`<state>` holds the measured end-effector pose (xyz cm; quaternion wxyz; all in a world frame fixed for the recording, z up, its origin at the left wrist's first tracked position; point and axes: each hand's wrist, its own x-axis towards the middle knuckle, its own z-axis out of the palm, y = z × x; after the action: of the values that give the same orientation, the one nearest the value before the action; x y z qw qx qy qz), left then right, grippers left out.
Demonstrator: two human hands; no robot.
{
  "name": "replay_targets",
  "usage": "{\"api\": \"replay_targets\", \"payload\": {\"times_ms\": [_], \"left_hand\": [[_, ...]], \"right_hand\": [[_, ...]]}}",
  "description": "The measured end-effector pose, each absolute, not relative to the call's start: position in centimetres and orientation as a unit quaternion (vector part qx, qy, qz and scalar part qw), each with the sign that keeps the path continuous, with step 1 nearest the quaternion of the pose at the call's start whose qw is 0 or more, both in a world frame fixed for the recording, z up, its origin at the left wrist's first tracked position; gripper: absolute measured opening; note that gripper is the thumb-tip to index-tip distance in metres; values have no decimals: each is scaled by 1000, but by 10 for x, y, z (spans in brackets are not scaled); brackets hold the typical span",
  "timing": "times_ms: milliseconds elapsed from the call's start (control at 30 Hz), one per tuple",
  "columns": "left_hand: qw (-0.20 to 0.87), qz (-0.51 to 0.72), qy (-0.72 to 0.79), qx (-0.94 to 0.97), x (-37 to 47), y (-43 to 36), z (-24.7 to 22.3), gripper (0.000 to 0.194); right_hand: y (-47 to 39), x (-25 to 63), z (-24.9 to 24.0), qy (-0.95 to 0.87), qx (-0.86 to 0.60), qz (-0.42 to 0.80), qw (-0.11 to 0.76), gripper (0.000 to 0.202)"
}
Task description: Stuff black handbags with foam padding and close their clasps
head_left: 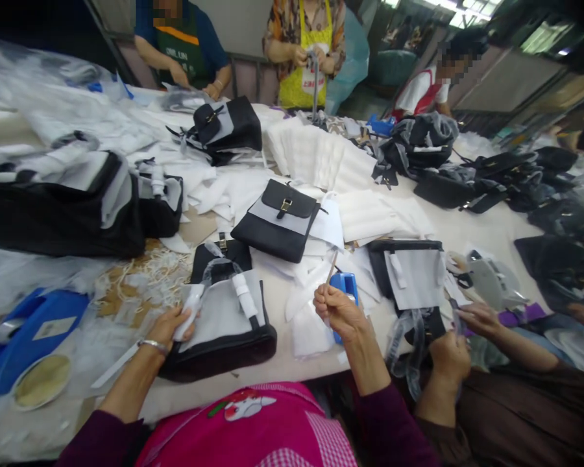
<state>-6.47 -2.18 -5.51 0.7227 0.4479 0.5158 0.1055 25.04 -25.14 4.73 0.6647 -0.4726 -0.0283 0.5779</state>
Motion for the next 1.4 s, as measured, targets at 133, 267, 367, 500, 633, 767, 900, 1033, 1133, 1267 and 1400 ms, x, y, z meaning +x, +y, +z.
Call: {"api": "replay_targets", "payload": {"times_ms": [133, 267, 367, 500, 633, 767, 900, 1033, 1133, 1267, 1400], "left_hand": [[747, 134, 498, 418, -71, -26, -60, 38], [763, 174, 494, 379, -75, -27, -68, 37], [773, 190, 490, 355, -77, -25, -75, 34], [801, 203, 467, 314, -81, -26, -82, 32], [822, 212, 448, 279, -83, -25, -88, 30], [832, 219, 439, 260, -83, -23, -94, 23], [838, 216, 436, 245, -85, -22, -95, 33], [833, 220, 437, 259, -86, -23, -89, 25], [831, 209, 443, 264, -86, -23, -86, 21], [832, 197, 445, 266, -85, -22, -87, 27], [830, 188, 451, 269, -84, -21, -89, 44]], "right_hand": [[-210, 208, 51, -80, -524, 604, 596, 26], [-164, 171, 31, -189, -639, 598, 446, 26], [-130, 150, 10, -244, -720, 565, 320, 22], [-99, 135, -8, -324, -775, 516, 164, 21], [-79, 127, -14, -395, -789, 465, 75, 23], [-67, 112, -15, -390, -778, 490, 53, 23], [-67, 96, -17, -303, -768, 561, 65, 22], [-69, 87, -19, -265, -746, 608, 64, 18], [-65, 84, -23, -244, -729, 635, 75, 20], [-58, 81, -35, -260, -745, 609, 78, 23], [-63, 86, -43, -275, -735, 615, 84, 20]]}}
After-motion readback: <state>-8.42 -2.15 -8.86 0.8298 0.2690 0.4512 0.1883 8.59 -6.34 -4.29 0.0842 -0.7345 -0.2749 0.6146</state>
